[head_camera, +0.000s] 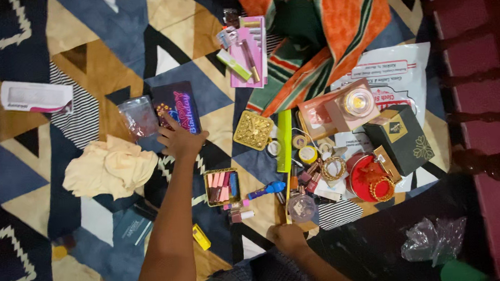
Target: The person organizes various items on a patterned rug, including watches, cosmetics, and small boxes, by moving them around and placing them into different containers.
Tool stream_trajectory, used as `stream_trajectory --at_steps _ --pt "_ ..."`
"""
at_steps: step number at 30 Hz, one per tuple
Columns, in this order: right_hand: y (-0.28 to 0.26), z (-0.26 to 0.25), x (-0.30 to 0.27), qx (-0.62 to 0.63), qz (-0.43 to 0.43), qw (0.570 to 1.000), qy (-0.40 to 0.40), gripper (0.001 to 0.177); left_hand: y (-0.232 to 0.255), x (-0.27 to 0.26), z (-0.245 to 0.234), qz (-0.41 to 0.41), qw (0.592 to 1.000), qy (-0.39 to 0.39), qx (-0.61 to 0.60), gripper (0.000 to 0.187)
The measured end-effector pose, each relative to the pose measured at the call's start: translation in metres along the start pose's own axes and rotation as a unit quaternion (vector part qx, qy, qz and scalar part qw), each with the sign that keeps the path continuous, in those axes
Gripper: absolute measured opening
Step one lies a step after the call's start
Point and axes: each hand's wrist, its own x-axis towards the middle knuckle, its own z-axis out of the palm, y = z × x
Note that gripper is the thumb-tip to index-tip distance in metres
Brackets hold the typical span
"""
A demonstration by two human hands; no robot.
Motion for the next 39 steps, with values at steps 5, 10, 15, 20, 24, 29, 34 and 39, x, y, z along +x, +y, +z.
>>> stream_trajectory --at_steps 5,10,15,20,24,29,34,39 --pt "-0.005 -0.001 -0.001 0.039 0.02 0.999 0.005 0.019 -0.026 -0.027 -0.004 0.028 0.999 -0.006 0.019 0.145" --pt "-0.029 -0.028 0.014 0.009 -0.027 0.999 -0.022 0.023 -0.055 -0.063 -0.009 0.043 0.999 -0.01 -0.004 0.144" --pt "-0.084 -0.095 0.076 0.314 -0.036 0.947 0.059 0.018 -0.088 -0.12 -0.023 0.059 0.996 -0.002 -0.066 0.136" --pt "-0.131 -0.12 0.141 0.419 -0.073 0.901 0.084 0.068 -0.12 -0.185 -0.027 0.113 0.991 -0.007 -0.076 0.127" --pt "-0.16 -0.13 0.141 0.464 0.072 0.882 0.043 0.062 -0.147 -0.23 -0.025 0.198 0.97 0.017 -0.136 0.124" --pt "-0.178 -0.138 0.116 0.543 0.087 0.834 -0.034 0.044 -0.18 -0.266 -0.02 0.232 0.945 0.113 -0.199 0.117" --pt "-0.215 -0.136 0.094 0.597 0.06 0.798 -0.058 0.037 -0.22 -0.273 0.006 0.093 0.855 0.257 -0.442 0.121" --pt "-0.255 -0.129 0.09 0.541 0.048 0.832 -0.109 0.041 -0.282 -0.27 0.027 -0.09 0.59 -0.067 -0.799 0.052"
